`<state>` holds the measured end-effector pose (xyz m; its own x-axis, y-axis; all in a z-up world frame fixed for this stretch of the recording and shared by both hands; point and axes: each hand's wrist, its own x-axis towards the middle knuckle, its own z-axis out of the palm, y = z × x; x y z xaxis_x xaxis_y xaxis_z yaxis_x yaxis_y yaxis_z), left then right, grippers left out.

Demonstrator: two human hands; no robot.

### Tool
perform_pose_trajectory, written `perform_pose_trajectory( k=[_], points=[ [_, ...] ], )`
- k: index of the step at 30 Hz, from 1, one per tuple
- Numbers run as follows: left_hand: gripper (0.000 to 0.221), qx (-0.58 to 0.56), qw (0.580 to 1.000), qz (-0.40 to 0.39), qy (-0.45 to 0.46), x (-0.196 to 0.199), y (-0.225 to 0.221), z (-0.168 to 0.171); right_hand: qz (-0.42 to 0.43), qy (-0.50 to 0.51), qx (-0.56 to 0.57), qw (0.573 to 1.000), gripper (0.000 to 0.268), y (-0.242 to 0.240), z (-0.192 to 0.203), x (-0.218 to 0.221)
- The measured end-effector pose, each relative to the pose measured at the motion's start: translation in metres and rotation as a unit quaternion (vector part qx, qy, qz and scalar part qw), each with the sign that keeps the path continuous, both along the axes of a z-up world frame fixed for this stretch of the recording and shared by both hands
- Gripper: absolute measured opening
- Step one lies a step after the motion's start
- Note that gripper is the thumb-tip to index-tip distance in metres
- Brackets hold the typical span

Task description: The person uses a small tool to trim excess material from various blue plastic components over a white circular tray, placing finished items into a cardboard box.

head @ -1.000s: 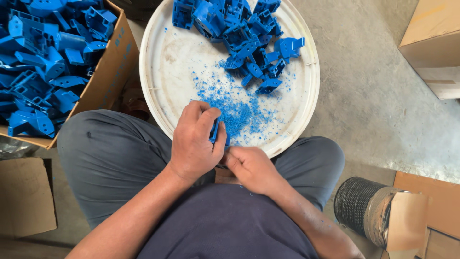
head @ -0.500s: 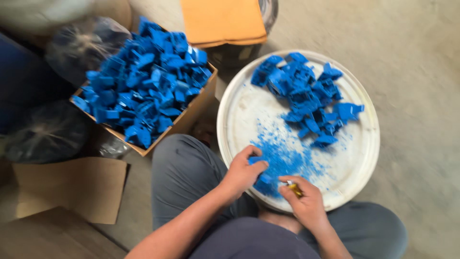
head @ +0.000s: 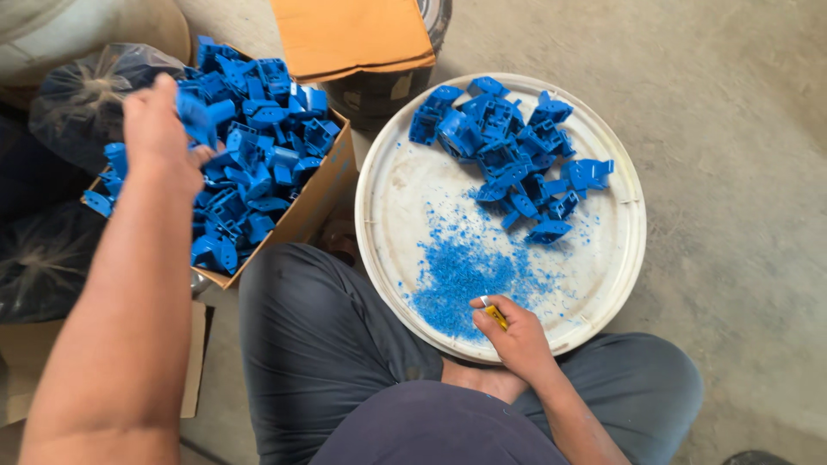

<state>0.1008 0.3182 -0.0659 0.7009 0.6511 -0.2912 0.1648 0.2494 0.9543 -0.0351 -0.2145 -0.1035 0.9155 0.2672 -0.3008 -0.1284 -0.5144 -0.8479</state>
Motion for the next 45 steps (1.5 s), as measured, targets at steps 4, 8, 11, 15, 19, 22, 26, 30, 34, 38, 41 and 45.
perform_pose_trajectory(
  k=[4, 8, 11, 15, 19, 22, 26, 30, 34, 38, 41, 45],
  points=[
    [0.038, 0.034, 0.996, 0.021, 0.083, 0.0, -0.004, -0.007, 0.019, -0.002, -0.026, 0.999, 0.029, 0.003, 0.007, 0.0],
    [0.033, 0.02, 0.997, 0.071, 0.021, -0.03, -0.05, -0.025, 0.037, -0.017, -0.067, 0.997, 0.035, 0.009, 0.03, 0.004],
    [0.02, 0.029, 0.996, 0.071, -0.054, -0.054, -0.105, -0.04, 0.07, -0.08, -0.113, 0.988, 0.037, 0.006, 0.056, 0.006],
    [0.012, -0.011, 0.992, -0.044, -0.117, -0.072, -0.184, -0.046, 0.152, -0.173, -0.157, 0.96, 0.034, -0.015, 0.065, 0.015],
    [0.017, 0.125, 0.948, -0.281, -0.083, -0.069, -0.265, -0.041, 0.132, -0.125, -0.167, 0.969, 0.028, -0.03, 0.04, 0.029],
    [0.029, 0.22, 0.871, -0.436, -0.053, -0.056, -0.32, -0.031, 0.115, -0.07, -0.199, 0.971, 0.029, -0.022, 0.024, 0.035],
    [0.042, 0.358, 0.759, -0.544, -0.002, -0.025, -0.379, -0.019, 0.137, -0.058, -0.203, 0.968, 0.032, -0.012, 0.027, 0.033],
    [0.05, 0.522, 0.651, -0.541, -0.103, -0.002, -0.42, -0.027, 0.139, -0.101, -0.189, 0.967, 0.033, -0.011, 0.03, 0.031],
    [0.052, 0.582, 0.594, -0.556, -0.016, 0.007, -0.446, -0.037, 0.142, -0.118, -0.164, 0.969, 0.024, -0.013, 0.03, 0.026],
    [0.036, 0.613, 0.568, -0.548, 0.043, 0.013, -0.461, -0.049, 0.148, -0.105, -0.155, 0.971, 0.026, -0.019, 0.031, 0.027],
    [0.033, 0.602, 0.597, -0.53, 0.026, 0.008, -0.459, -0.05, 0.16, -0.102, -0.155, 0.97, 0.026, -0.023, 0.031, 0.025],
    [0.037, 0.546, 0.695, -0.469, -0.013, -0.01, -0.425, -0.039, 0.162, -0.086, -0.173, 0.968, 0.024, -0.027, 0.039, 0.028]
  ],
)
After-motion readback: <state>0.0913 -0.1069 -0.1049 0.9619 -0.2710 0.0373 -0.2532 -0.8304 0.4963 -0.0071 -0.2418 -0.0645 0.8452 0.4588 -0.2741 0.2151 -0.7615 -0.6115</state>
